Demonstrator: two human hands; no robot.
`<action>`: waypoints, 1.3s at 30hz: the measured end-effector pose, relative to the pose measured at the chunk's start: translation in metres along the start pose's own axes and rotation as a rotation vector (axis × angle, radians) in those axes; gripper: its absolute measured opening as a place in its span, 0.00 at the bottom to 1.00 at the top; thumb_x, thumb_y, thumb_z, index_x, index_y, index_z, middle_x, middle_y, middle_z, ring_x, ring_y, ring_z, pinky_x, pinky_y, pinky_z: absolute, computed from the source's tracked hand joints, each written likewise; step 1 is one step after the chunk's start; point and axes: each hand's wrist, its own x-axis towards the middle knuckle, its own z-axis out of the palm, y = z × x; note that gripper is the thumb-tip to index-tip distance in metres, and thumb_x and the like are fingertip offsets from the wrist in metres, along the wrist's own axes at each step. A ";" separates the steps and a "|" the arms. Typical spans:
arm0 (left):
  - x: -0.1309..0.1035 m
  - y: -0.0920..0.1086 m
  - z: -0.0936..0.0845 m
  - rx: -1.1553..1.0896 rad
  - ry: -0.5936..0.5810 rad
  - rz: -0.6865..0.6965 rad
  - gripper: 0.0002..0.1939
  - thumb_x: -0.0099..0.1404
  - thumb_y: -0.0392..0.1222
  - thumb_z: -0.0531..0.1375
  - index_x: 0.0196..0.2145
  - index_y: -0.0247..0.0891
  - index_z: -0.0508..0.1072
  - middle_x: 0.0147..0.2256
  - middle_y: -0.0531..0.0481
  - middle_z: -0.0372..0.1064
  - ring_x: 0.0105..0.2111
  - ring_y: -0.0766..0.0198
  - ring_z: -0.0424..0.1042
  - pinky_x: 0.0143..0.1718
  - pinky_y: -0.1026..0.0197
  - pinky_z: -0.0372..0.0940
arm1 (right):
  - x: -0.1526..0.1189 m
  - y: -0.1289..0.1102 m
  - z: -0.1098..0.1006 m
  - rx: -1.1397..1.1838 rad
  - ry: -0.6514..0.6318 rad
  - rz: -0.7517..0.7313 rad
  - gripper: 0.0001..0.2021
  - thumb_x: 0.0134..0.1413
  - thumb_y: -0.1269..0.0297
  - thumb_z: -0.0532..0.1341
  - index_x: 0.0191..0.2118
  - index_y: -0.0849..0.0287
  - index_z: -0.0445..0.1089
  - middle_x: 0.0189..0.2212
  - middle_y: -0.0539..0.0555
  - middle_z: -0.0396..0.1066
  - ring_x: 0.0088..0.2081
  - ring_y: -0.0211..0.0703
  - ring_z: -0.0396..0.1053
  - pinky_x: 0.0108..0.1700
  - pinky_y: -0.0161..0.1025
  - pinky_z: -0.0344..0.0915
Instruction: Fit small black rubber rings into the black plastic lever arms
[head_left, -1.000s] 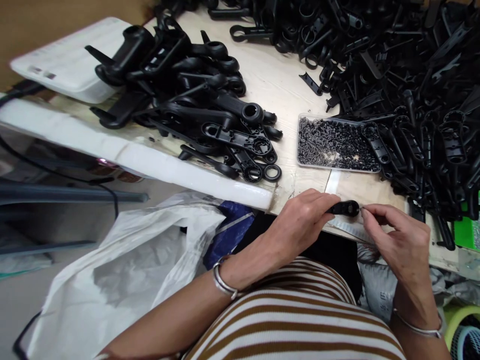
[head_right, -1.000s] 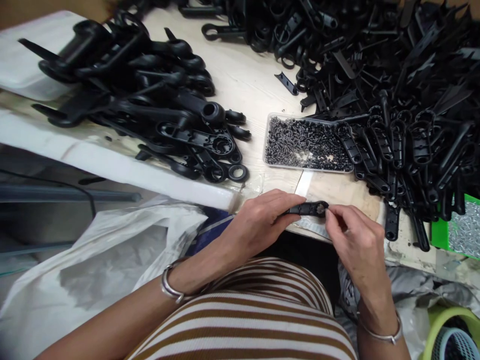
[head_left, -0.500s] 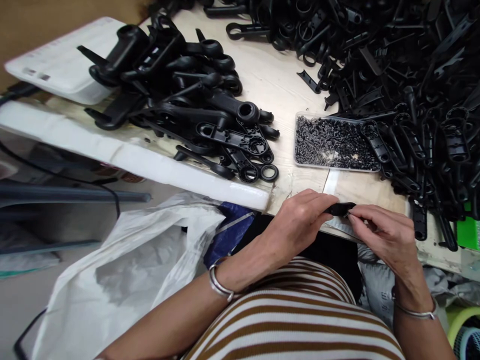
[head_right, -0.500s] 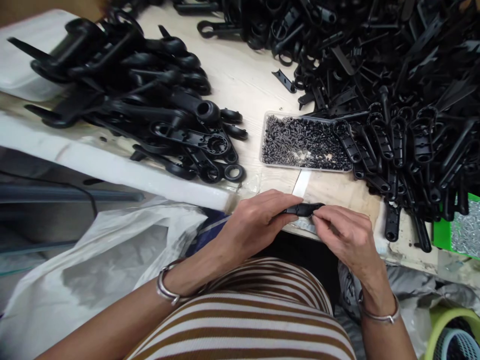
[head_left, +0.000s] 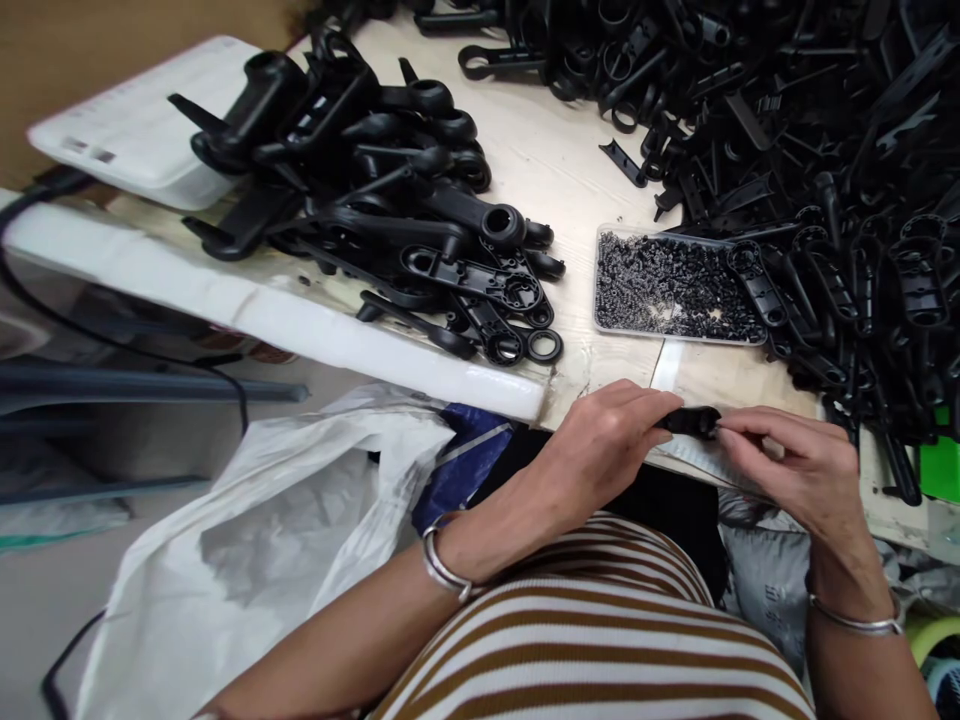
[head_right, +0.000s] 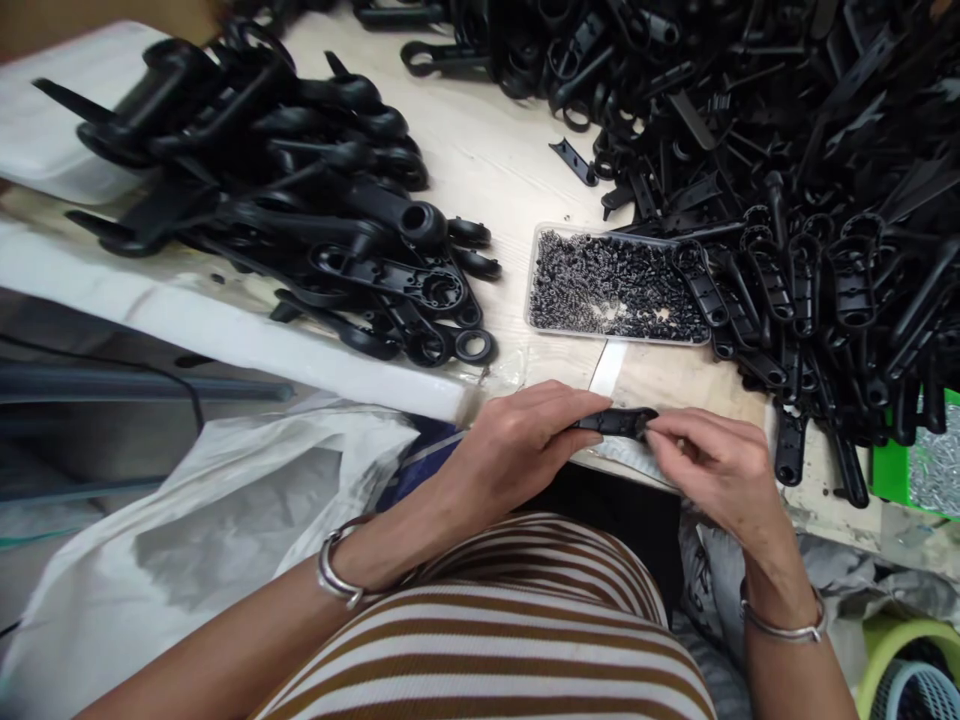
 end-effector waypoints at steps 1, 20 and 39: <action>0.000 0.000 0.000 -0.003 0.002 0.002 0.12 0.60 0.29 0.65 0.42 0.35 0.74 0.34 0.50 0.77 0.34 0.65 0.75 0.37 0.66 0.69 | -0.003 0.001 -0.001 -0.010 0.052 0.047 0.03 0.55 0.69 0.63 0.31 0.57 0.74 0.26 0.50 0.78 0.24 0.36 0.73 0.25 0.31 0.69; 0.000 0.001 0.002 0.010 -0.019 -0.007 0.12 0.60 0.29 0.65 0.42 0.36 0.73 0.35 0.51 0.77 0.36 0.63 0.75 0.38 0.63 0.70 | -0.012 -0.022 0.018 -0.328 0.065 -0.115 0.05 0.58 0.75 0.59 0.33 0.59 0.69 0.25 0.50 0.74 0.24 0.34 0.70 0.31 0.32 0.66; -0.002 0.001 0.003 -0.032 -0.040 -0.011 0.10 0.63 0.30 0.62 0.43 0.37 0.71 0.37 0.50 0.77 0.38 0.63 0.74 0.40 0.62 0.70 | -0.008 -0.033 0.011 -0.265 -0.131 0.158 0.10 0.64 0.67 0.54 0.40 0.60 0.73 0.34 0.55 0.78 0.33 0.44 0.76 0.36 0.38 0.67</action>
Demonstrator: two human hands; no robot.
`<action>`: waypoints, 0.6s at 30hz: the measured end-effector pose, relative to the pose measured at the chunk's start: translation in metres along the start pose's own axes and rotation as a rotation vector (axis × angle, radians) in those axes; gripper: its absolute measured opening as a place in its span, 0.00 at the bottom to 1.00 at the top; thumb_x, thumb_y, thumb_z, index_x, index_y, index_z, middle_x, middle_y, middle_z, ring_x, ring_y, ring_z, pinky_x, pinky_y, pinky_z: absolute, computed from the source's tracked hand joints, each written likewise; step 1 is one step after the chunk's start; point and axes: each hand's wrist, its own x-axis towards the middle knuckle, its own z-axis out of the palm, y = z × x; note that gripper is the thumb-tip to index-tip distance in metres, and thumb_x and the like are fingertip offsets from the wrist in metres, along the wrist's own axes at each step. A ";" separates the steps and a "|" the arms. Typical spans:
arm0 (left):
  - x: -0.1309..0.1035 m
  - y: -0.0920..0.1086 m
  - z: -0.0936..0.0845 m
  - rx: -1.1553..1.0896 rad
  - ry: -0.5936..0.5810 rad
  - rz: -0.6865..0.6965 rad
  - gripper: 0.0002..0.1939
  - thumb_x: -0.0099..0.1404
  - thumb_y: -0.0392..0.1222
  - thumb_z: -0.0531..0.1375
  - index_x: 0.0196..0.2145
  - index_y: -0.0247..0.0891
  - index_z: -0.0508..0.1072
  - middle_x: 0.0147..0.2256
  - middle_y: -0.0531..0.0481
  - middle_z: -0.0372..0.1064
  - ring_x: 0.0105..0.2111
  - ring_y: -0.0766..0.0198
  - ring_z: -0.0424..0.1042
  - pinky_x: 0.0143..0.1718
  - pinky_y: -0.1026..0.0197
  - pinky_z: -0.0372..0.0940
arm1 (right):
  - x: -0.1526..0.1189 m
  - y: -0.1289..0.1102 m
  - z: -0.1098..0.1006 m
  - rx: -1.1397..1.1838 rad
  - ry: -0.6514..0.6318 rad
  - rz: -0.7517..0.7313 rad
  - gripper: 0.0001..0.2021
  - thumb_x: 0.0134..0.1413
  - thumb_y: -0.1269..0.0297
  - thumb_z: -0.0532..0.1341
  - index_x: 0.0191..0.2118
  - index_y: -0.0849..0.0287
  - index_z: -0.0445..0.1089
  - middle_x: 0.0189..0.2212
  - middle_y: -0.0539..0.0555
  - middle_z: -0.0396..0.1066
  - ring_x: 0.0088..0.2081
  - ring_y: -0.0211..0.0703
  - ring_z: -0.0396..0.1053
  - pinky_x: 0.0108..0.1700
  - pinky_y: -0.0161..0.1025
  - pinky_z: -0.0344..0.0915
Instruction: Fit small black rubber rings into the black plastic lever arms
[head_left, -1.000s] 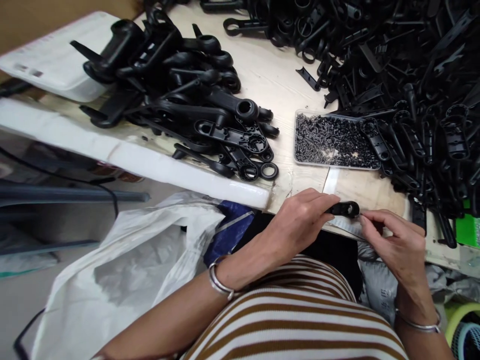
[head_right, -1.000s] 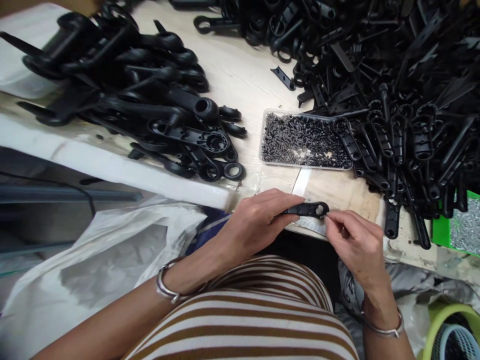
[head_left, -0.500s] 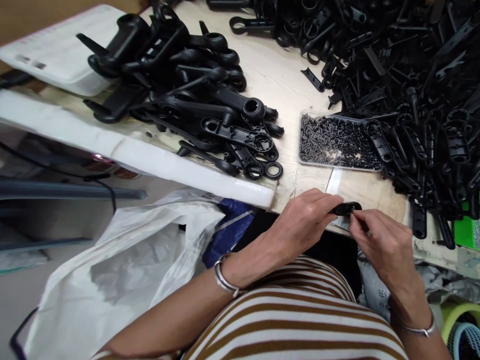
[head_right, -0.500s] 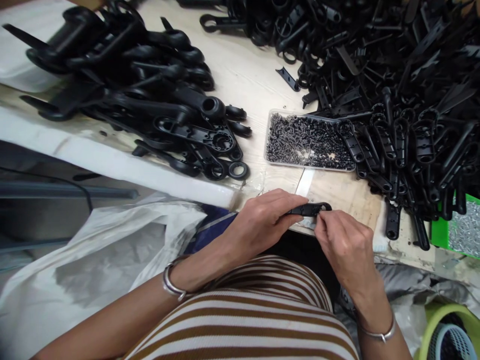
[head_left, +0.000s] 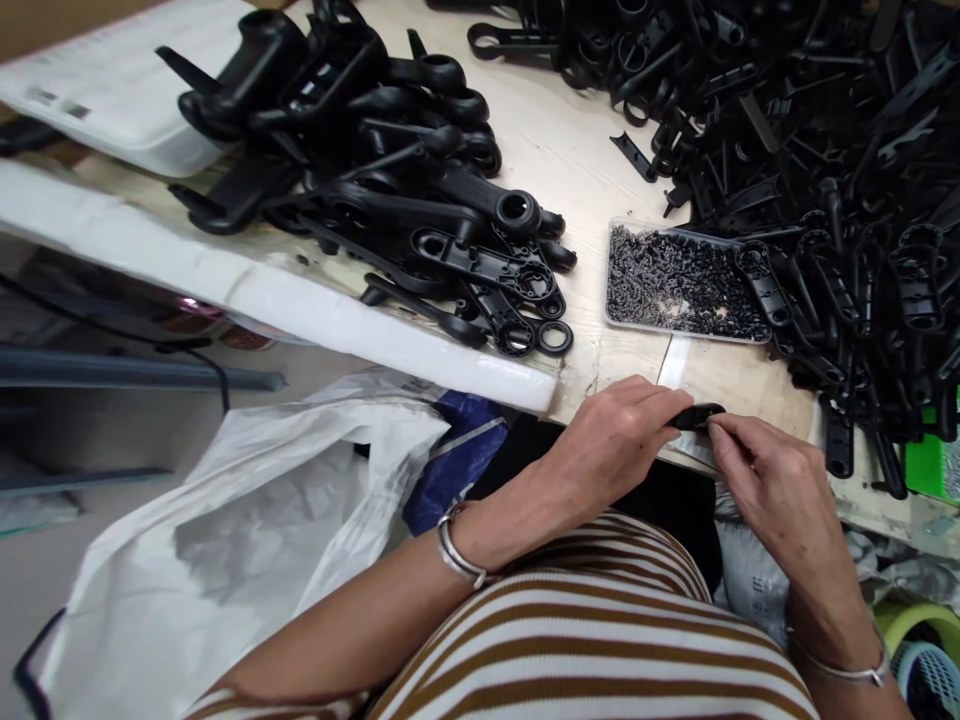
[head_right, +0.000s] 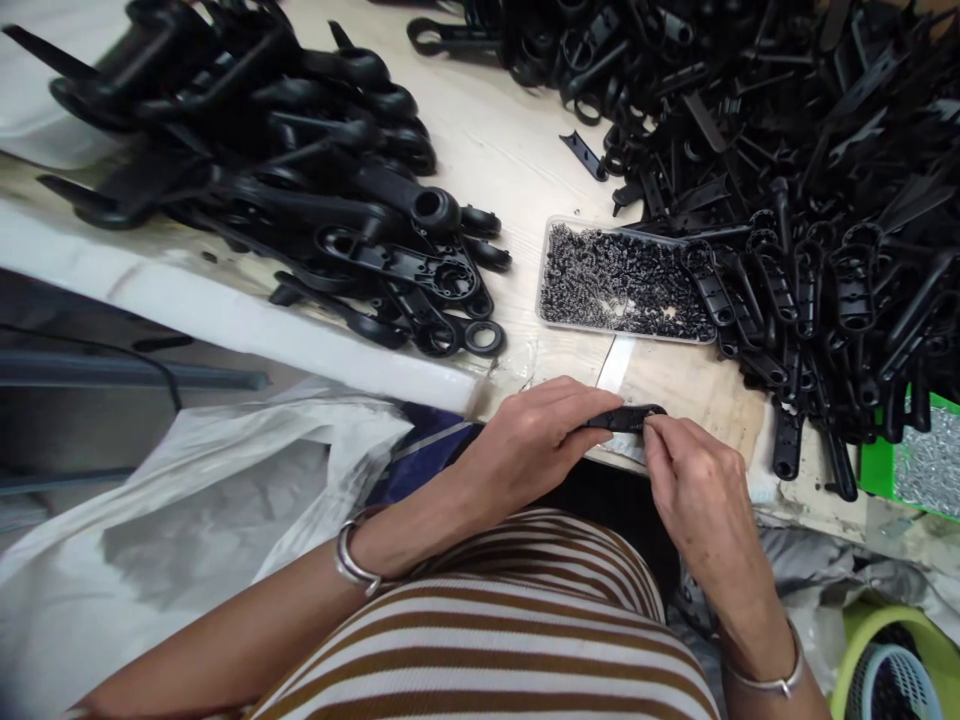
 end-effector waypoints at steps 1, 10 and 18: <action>0.000 0.000 0.000 0.000 0.002 0.003 0.10 0.63 0.31 0.62 0.43 0.37 0.71 0.37 0.50 0.77 0.38 0.63 0.74 0.40 0.61 0.70 | 0.000 0.000 0.001 -0.016 0.004 0.003 0.10 0.63 0.67 0.54 0.39 0.60 0.73 0.33 0.55 0.78 0.32 0.44 0.76 0.36 0.38 0.66; -0.001 -0.002 0.005 -0.046 0.048 0.043 0.09 0.64 0.30 0.60 0.42 0.35 0.71 0.35 0.50 0.76 0.36 0.63 0.73 0.39 0.61 0.70 | 0.009 -0.011 -0.004 -0.238 -0.076 -0.021 0.11 0.62 0.69 0.53 0.29 0.57 0.67 0.20 0.51 0.71 0.20 0.43 0.70 0.25 0.39 0.55; -0.001 -0.003 0.003 -0.070 0.079 0.071 0.07 0.65 0.29 0.58 0.40 0.34 0.72 0.35 0.49 0.77 0.34 0.64 0.73 0.38 0.62 0.70 | 0.015 -0.038 0.002 -0.620 -0.158 -0.014 0.10 0.51 0.82 0.55 0.29 0.60 0.64 0.20 0.54 0.68 0.18 0.46 0.69 0.20 0.38 0.51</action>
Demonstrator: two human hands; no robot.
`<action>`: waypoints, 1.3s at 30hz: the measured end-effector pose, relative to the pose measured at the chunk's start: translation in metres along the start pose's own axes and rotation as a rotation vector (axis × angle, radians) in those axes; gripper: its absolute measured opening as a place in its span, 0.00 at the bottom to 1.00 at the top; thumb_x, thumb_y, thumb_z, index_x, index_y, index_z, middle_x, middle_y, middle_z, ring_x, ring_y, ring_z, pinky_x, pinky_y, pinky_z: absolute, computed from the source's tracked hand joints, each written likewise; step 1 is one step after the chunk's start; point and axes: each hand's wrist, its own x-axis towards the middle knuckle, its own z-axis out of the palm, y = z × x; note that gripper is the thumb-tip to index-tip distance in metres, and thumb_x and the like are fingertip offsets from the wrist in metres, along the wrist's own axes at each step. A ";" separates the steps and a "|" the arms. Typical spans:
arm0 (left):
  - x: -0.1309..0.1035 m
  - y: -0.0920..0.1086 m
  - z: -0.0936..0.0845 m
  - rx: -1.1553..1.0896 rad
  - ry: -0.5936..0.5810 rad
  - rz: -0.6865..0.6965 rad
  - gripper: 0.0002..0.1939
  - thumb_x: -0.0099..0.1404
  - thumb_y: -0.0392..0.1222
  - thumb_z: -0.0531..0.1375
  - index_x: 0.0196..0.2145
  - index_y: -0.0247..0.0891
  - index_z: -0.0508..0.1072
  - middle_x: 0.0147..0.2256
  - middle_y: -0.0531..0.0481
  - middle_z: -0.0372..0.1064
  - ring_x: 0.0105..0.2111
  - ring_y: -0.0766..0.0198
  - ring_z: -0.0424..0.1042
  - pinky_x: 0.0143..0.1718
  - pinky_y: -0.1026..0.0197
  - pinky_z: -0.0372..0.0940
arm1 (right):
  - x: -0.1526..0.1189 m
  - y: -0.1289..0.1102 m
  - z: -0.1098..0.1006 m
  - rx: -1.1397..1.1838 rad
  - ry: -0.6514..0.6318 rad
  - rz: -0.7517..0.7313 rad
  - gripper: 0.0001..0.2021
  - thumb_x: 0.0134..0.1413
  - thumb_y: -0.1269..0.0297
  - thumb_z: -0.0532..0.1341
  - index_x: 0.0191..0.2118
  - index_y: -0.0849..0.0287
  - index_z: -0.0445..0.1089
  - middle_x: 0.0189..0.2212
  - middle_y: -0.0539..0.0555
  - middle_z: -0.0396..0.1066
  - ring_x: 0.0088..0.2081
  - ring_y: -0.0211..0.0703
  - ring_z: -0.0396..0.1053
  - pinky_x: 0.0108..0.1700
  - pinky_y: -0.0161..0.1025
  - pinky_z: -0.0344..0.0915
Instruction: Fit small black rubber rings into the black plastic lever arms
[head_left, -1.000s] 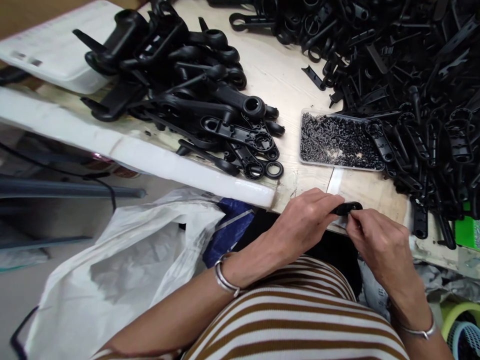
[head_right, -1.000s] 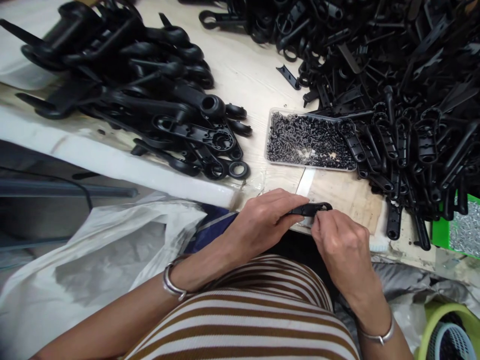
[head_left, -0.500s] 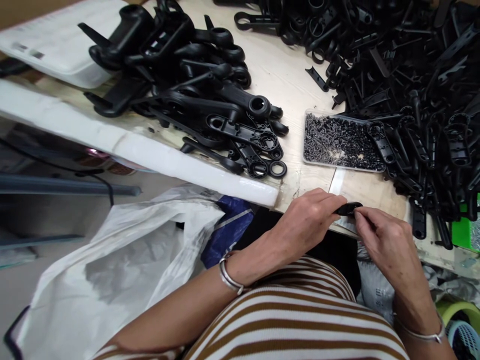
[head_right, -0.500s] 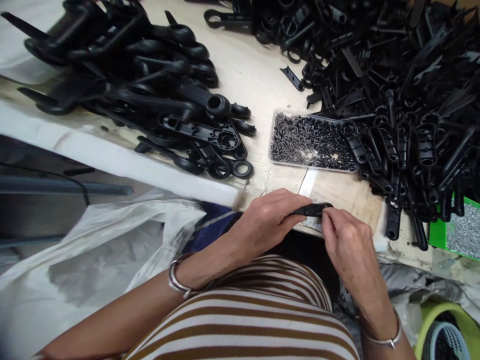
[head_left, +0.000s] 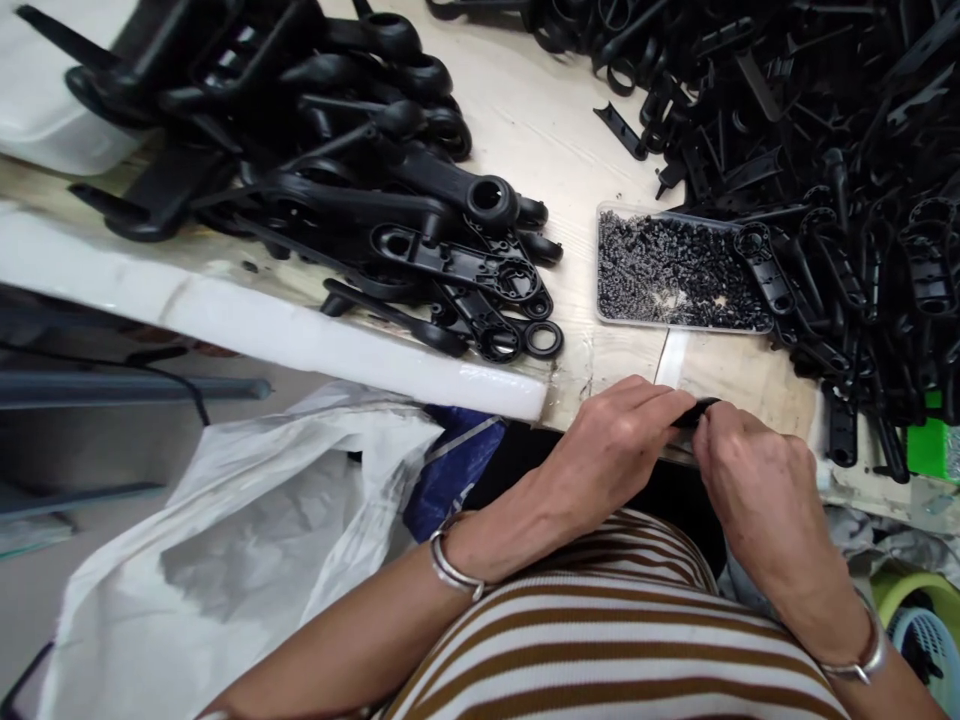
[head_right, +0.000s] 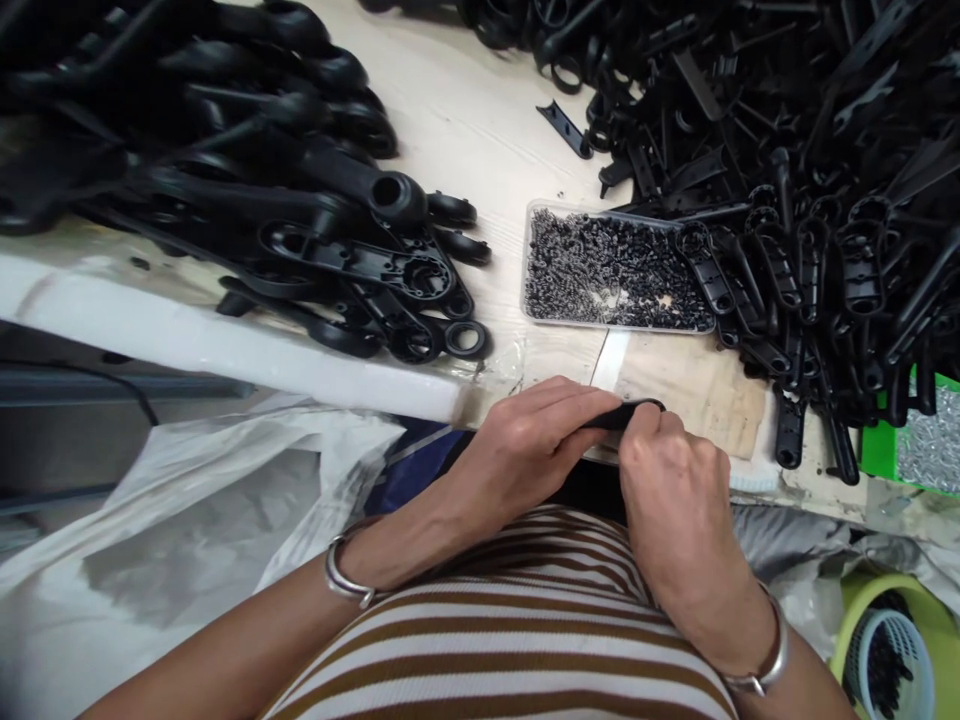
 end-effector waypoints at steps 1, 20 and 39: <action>0.000 0.000 0.000 0.000 0.006 0.003 0.07 0.65 0.29 0.58 0.41 0.34 0.72 0.35 0.49 0.77 0.34 0.64 0.73 0.38 0.63 0.70 | 0.000 -0.002 0.000 -0.031 -0.021 0.002 0.10 0.49 0.83 0.55 0.29 0.60 0.64 0.20 0.55 0.68 0.18 0.46 0.69 0.19 0.39 0.50; -0.004 -0.005 0.005 0.074 -0.039 0.133 0.12 0.69 0.29 0.52 0.44 0.35 0.73 0.40 0.46 0.72 0.39 0.64 0.69 0.40 0.63 0.68 | 0.007 0.040 0.010 0.818 -0.284 0.177 0.12 0.61 0.67 0.54 0.25 0.56 0.68 0.17 0.44 0.71 0.21 0.35 0.68 0.30 0.33 0.58; 0.005 -0.001 -0.008 0.311 -0.349 0.200 0.23 0.60 0.20 0.47 0.44 0.36 0.73 0.42 0.42 0.66 0.38 0.59 0.62 0.40 0.59 0.65 | 0.017 0.042 0.004 0.535 -0.259 -0.059 0.14 0.62 0.68 0.52 0.24 0.58 0.63 0.18 0.49 0.67 0.21 0.36 0.62 0.28 0.37 0.50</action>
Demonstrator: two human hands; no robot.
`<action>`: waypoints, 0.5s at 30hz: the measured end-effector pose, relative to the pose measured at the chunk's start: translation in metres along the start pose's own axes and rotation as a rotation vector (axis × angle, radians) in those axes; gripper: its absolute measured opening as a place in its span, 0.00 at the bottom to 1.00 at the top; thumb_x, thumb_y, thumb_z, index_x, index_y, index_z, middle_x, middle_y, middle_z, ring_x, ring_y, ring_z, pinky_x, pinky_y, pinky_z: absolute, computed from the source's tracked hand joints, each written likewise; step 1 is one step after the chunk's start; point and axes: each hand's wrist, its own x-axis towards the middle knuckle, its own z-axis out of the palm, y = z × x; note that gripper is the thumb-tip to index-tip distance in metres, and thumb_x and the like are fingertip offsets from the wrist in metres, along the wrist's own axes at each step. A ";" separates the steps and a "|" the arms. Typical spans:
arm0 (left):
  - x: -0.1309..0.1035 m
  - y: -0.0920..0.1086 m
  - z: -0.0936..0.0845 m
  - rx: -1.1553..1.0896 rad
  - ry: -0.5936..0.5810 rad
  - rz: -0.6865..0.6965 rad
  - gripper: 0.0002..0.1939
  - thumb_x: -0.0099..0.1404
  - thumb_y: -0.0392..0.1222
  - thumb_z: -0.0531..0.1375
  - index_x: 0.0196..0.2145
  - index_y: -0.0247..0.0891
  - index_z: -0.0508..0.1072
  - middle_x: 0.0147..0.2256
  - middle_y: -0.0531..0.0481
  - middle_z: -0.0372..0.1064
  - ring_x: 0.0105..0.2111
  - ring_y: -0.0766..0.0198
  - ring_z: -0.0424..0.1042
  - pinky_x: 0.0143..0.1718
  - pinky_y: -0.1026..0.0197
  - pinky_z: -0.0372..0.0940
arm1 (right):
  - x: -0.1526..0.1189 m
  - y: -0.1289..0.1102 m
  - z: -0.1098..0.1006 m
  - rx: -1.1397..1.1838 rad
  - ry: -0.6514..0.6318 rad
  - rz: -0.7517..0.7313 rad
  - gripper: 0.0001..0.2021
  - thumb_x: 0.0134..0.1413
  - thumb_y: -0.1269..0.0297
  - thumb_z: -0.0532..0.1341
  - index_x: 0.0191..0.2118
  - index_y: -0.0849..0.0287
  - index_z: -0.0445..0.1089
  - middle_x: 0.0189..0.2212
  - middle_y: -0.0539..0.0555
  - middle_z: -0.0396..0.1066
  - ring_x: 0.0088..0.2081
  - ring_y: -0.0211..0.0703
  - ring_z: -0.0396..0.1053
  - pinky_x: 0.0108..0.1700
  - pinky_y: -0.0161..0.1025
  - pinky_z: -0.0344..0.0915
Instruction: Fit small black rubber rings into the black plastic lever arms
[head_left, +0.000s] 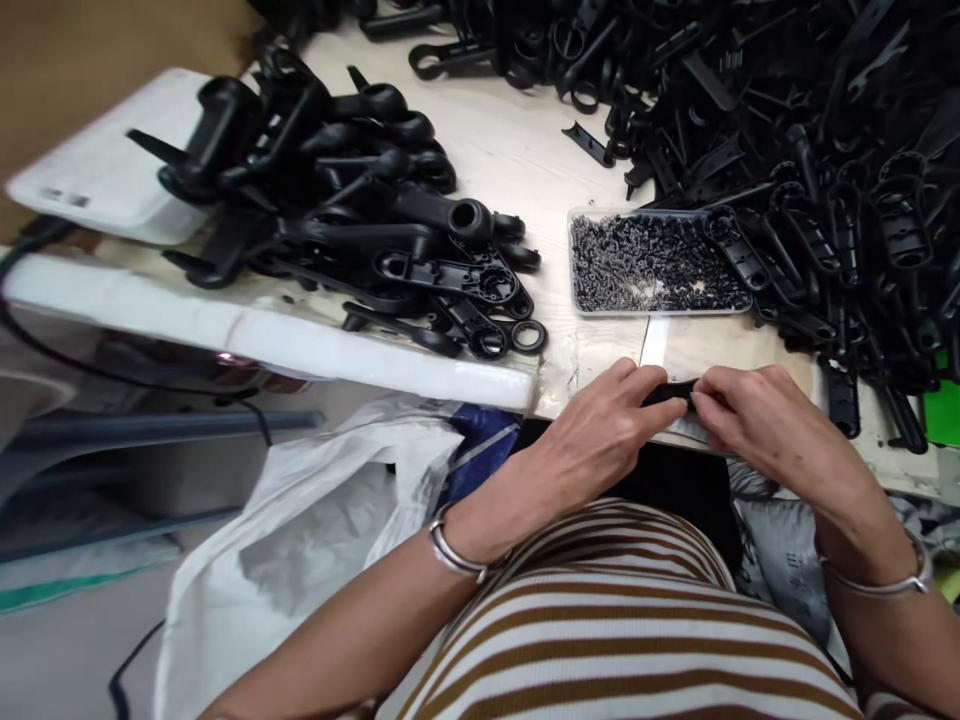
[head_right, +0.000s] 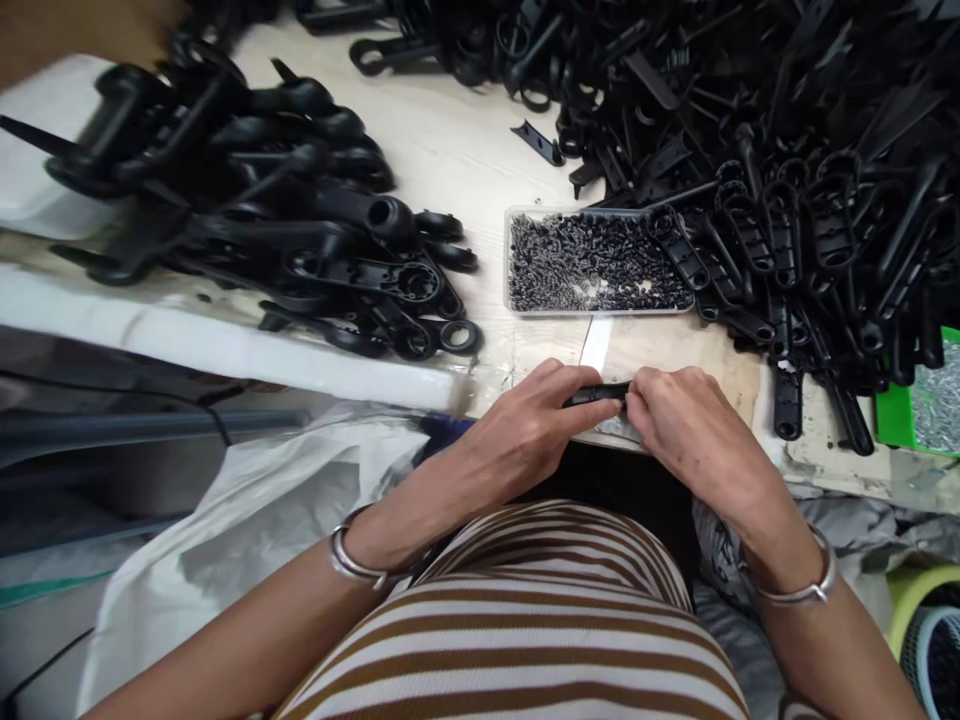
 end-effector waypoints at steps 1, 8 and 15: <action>0.000 0.000 0.000 0.004 0.000 0.003 0.23 0.60 0.19 0.47 0.44 0.36 0.73 0.42 0.42 0.66 0.38 0.59 0.62 0.40 0.59 0.65 | 0.001 0.004 0.000 0.053 -0.007 0.003 0.14 0.61 0.68 0.51 0.23 0.58 0.62 0.18 0.49 0.66 0.21 0.35 0.61 0.28 0.36 0.49; -0.002 0.001 0.002 -0.013 0.038 -0.005 0.23 0.62 0.20 0.46 0.45 0.36 0.73 0.42 0.42 0.65 0.38 0.59 0.62 0.41 0.59 0.65 | -0.006 -0.002 0.004 0.029 0.014 0.064 0.14 0.63 0.67 0.51 0.25 0.57 0.62 0.19 0.49 0.67 0.21 0.36 0.63 0.28 0.36 0.50; -0.002 0.003 0.000 -0.037 0.011 -0.023 0.20 0.66 0.23 0.44 0.43 0.35 0.72 0.43 0.42 0.65 0.37 0.59 0.61 0.40 0.58 0.65 | -0.013 -0.043 0.007 -0.458 0.035 0.140 0.11 0.54 0.84 0.52 0.33 0.63 0.66 0.21 0.56 0.71 0.23 0.46 0.73 0.23 0.36 0.53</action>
